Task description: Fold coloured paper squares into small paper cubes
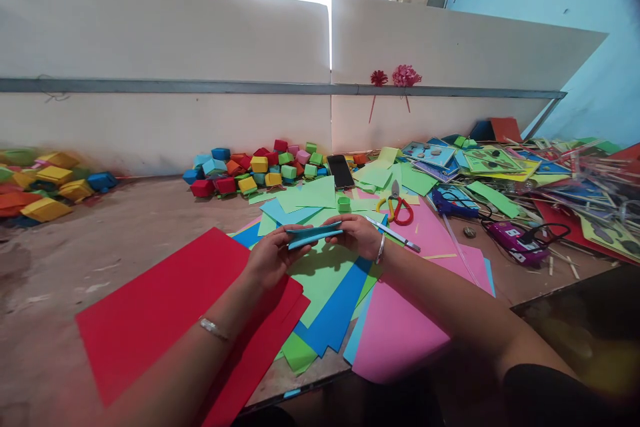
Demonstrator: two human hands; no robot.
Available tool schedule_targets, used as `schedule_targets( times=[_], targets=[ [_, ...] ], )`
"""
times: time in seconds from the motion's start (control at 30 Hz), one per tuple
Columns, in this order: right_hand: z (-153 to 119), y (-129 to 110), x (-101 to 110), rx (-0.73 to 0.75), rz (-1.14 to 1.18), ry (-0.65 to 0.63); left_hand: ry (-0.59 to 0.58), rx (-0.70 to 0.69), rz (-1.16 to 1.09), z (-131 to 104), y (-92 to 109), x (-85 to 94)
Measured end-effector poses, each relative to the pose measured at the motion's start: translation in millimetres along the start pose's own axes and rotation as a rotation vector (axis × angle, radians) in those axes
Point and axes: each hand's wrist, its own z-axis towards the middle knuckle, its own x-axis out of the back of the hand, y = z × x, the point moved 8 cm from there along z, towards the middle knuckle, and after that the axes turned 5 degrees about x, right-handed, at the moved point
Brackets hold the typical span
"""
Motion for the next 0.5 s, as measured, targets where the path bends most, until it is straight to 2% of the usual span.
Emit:
schedule_targets(
  times=[0.17,0.3,0.5],
  targets=[
    [-3,-3,-9,0.009,-0.036,-0.122,0.015,-0.051,0.025,2,2,2.2],
    [-2,2,-5,0.014,-0.125,-0.084,0.011,-0.087,0.081,2,4,2.5],
    [-1,8,-4,0.074,-0.132,0.013,-0.141,-0.269,0.034,-4,15,-9.4]
  ],
)
